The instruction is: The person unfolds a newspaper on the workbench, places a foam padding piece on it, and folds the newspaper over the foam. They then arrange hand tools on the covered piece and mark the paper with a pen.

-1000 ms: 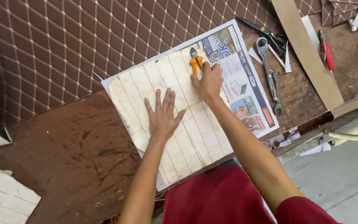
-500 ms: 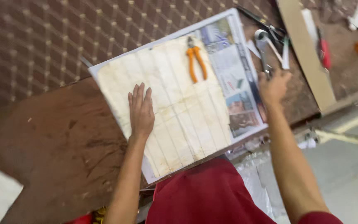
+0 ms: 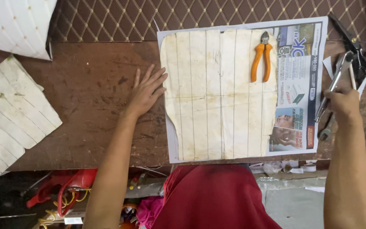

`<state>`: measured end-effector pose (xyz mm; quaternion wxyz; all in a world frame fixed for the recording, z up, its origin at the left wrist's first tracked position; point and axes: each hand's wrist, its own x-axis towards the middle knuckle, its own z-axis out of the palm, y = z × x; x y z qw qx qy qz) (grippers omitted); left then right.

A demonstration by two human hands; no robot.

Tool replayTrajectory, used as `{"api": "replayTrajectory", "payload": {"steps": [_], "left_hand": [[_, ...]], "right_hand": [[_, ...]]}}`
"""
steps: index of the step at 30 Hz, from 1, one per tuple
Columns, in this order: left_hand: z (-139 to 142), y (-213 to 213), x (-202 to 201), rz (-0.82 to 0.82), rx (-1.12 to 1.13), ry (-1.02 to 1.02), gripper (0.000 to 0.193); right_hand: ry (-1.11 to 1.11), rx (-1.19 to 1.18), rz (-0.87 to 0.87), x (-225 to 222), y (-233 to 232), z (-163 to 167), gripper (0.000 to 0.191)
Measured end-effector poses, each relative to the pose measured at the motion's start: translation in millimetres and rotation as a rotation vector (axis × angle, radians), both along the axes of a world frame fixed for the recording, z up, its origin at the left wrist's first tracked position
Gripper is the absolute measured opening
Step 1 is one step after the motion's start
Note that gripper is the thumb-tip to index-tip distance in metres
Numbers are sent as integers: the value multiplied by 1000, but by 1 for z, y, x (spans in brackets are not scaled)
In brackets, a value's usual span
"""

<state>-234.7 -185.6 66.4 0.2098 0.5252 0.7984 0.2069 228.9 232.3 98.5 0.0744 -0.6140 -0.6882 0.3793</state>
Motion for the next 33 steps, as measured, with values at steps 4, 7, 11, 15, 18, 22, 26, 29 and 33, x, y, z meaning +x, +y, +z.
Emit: {"api": "replayTrajectory", "payload": {"steps": [4,7,11,15,18,22,26,29,33], "left_hand": [[4,-1,-5,-35,-132,-4,92],[4,-3,-9,-91,-113,68,107],[-1,-6,-11,-97,-83,89,108],[-5,-8,-11,-109,-47,70,109],[-3,-7,-12,-125,-15,61,109],[1,-4,-14,-110,-68,17,109],[2,-4,-15,-113,-69,-47,112],[2,-8,-17,-132,-8,-48,109],[2,-11,-20,-141,7,-64,109]], "right_hand": [[280,-190,-198,-19,-30,10,9],[405,-198,-138,-51,-88,9,15],[412,-209,96,-127,-180,4,23],[415,-220,228,-227,-267,0,19],[211,-42,358,-288,-301,6,19],[253,158,417,-335,-314,14,18],[257,248,438,-351,-318,18,19],[271,268,437,-356,-321,22,21],[264,198,422,-356,-319,23,21]]}}
